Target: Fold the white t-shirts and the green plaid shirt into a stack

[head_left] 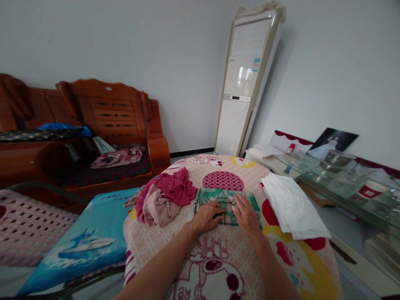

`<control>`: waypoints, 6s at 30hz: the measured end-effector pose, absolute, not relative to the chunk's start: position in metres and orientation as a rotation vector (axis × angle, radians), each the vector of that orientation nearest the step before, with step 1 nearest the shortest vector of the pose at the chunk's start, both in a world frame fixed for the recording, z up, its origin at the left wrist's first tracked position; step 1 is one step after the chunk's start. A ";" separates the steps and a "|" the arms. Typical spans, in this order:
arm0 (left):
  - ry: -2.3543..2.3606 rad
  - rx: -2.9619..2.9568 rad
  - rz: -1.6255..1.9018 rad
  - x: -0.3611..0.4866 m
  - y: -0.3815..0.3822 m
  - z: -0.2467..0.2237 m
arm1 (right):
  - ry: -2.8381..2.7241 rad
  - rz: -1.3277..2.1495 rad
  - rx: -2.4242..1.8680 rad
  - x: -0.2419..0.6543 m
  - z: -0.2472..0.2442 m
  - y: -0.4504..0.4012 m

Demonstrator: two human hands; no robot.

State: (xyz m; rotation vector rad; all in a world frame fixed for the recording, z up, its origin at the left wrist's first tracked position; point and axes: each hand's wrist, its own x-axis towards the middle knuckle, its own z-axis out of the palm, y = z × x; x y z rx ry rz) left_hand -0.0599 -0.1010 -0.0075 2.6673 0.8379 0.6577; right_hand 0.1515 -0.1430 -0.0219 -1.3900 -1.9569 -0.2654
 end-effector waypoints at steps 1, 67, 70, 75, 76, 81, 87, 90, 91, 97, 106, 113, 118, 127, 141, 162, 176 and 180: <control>0.837 2.672 0.658 -0.060 -0.101 -0.007 | -2.008 -0.273 -1.419 0.149 -0.026 -0.142; 1.157 2.867 0.425 -0.078 -0.083 -0.036 | -1.968 -0.431 -1.842 0.166 -0.060 -0.140; 1.159 2.867 0.459 -0.078 -0.082 -0.038 | -2.021 -0.391 -1.900 0.167 -0.065 -0.140; 1.151 2.895 0.485 -0.079 -0.081 -0.041 | -1.983 -0.372 -1.860 0.166 -0.065 -0.140; 1.155 2.894 0.482 -0.079 -0.081 -0.041 | -1.957 -0.374 -1.831 0.167 -0.063 -0.140; 1.164 2.884 0.481 -0.079 -0.082 -0.042 | -1.645 -0.382 -1.689 0.175 -0.054 -0.139; 1.152 2.883 0.520 -0.080 -0.081 -0.043 | -1.380 -0.395 -1.731 0.196 -0.057 -0.136; 1.158 2.875 0.513 -0.079 -0.082 -0.041 | -1.349 -0.369 -1.815 0.203 -0.064 -0.134; 1.160 2.873 0.513 -0.079 -0.083 -0.041 | -1.347 -0.370 -1.847 0.205 -0.066 -0.133; 1.144 2.821 0.537 -0.078 -0.086 -0.036 | -1.354 -0.444 -1.988 0.203 -0.072 -0.130; 1.514 2.226 1.261 -0.095 -0.067 -0.026 | -1.364 -0.305 -2.125 0.196 -0.063 -0.135; 1.755 2.179 1.110 -0.100 -0.062 -0.032 | -1.344 -0.311 -2.233 0.190 -0.056 -0.136; 1.884 2.252 0.990 -0.094 -0.064 -0.031 | -1.327 -0.297 -2.276 0.189 -0.055 -0.136; 1.956 2.345 0.672 -0.090 -0.069 -0.017 | -1.339 -0.240 -2.262 0.189 -0.056 -0.136; 2.027 2.065 0.483 -0.087 -0.067 0.003 | -1.459 -0.326 -1.881 0.201 -0.063 -0.132; 1.369 2.065 0.595 -0.100 -0.037 0.010 | -1.078 0.424 -1.509 0.204 -0.022 -0.142; 1.067 2.756 0.739 0.083 -0.002 0.111 | -0.808 -0.234 -1.504 0.215 0.030 -0.204; 0.818 2.847 0.906 0.149 0.004 0.131 | -0.715 -0.420 -1.593 0.229 0.040 -0.210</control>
